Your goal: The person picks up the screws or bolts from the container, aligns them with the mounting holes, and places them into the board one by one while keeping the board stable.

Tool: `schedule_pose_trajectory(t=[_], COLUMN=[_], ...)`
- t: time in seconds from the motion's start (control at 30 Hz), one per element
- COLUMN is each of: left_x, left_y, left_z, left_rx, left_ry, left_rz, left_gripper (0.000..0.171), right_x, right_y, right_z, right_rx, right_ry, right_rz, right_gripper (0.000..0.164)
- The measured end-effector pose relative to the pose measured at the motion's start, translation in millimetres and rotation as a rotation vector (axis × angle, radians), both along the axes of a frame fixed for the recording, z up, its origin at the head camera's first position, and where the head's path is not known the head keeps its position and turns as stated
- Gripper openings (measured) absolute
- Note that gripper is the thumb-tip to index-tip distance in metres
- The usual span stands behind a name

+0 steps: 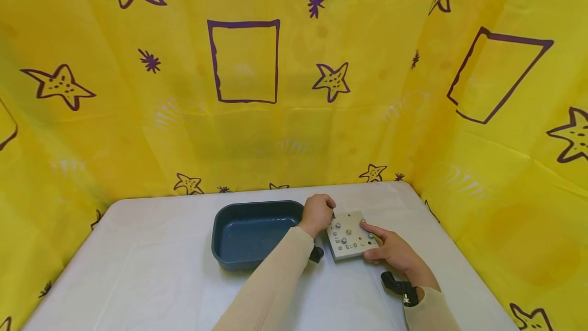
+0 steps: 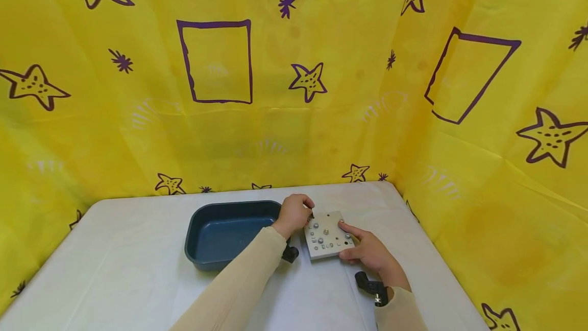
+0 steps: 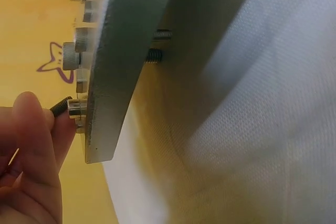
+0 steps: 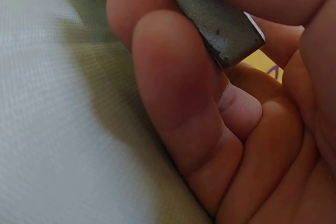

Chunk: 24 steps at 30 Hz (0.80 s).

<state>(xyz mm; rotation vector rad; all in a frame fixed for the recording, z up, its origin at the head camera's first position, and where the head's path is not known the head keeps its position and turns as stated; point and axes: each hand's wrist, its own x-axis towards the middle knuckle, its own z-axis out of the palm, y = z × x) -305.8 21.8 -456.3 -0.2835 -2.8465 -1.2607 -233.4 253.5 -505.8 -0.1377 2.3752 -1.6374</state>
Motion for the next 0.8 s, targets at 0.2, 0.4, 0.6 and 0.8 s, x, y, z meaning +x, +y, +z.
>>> schedule_pose_trajectory(t=[0.2,0.4,0.6,0.8], left_x=[3.4,5.3,6.8,7.7], left_y=[2.6,1.6,-0.9,-1.8], left_z=[2.6,3.8,4.4,5.2], left_rx=[-0.061,-0.085,-0.087,-0.081], left_ry=[0.015,0.016,-0.007,0.025], left_rz=[-0.011,-0.041,-0.081,-0.087], left_gripper=[0.014,0.011,0.014,0.019], right_x=[1.5,0.1,-0.1,0.6], right_y=[0.2,1.8,1.4,2.0], right_z=[0.7,-0.6,0.8,-0.2], right_rx=[-0.01,-0.032,-0.029,-0.033], right_ry=[-0.014,-0.007,-0.001,0.001], right_rz=[-0.014,0.007,0.018,0.025], right_gripper=[0.083,0.083,0.083,0.083])
